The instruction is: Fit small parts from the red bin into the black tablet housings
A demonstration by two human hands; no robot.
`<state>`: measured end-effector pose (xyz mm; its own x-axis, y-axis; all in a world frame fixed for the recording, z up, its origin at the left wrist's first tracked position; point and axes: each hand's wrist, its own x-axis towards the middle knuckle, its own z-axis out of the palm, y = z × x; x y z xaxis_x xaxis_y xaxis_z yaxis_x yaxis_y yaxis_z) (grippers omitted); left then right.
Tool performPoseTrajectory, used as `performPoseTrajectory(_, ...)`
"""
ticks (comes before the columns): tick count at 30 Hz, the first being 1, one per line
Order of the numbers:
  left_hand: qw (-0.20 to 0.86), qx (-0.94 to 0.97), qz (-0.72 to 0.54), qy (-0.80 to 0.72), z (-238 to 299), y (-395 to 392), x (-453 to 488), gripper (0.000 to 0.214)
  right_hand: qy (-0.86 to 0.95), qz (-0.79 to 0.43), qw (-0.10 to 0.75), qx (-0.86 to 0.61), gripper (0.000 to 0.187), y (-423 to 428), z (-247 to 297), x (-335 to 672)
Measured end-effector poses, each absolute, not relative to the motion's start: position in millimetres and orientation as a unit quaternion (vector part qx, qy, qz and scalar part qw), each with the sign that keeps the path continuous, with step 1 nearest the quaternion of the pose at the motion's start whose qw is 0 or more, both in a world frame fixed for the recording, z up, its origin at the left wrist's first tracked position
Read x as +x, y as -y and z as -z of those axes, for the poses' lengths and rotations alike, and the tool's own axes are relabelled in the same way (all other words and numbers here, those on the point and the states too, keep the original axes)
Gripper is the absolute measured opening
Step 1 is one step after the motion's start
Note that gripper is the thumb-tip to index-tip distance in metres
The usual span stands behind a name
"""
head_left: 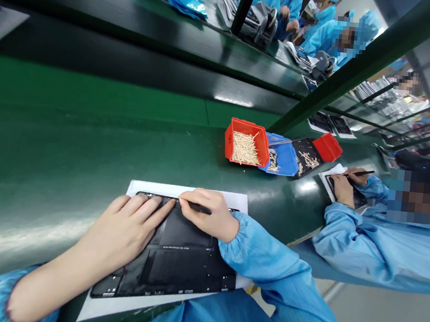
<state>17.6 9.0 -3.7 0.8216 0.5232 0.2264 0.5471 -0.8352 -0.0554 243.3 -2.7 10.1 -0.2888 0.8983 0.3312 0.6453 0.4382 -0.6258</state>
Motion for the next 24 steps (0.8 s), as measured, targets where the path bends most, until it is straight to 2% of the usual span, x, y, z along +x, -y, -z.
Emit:
performPoseTrajectory(3,0.064,-0.953,0.106,0.278,3,-9,18,0.049,0.803,-0.178,0.314,-0.474,0.022,5,-13,244)
performPoseTrajectory(9,0.069,-0.951,0.107,0.281,0,-8,19,0.049,0.72,-0.202,0.385,-0.541,0.017,6,-10,249)
performPoseTrajectory(15,0.072,-0.95,0.101,0.287,-1,-7,20,0.048,0.723,-0.25,0.381,-0.519,0.018,7,-6,249)
performPoseTrajectory(24,0.073,-0.949,0.115,0.285,2,-7,19,0.048,0.744,-0.185,0.384,-0.515,0.02,12,-3,244)
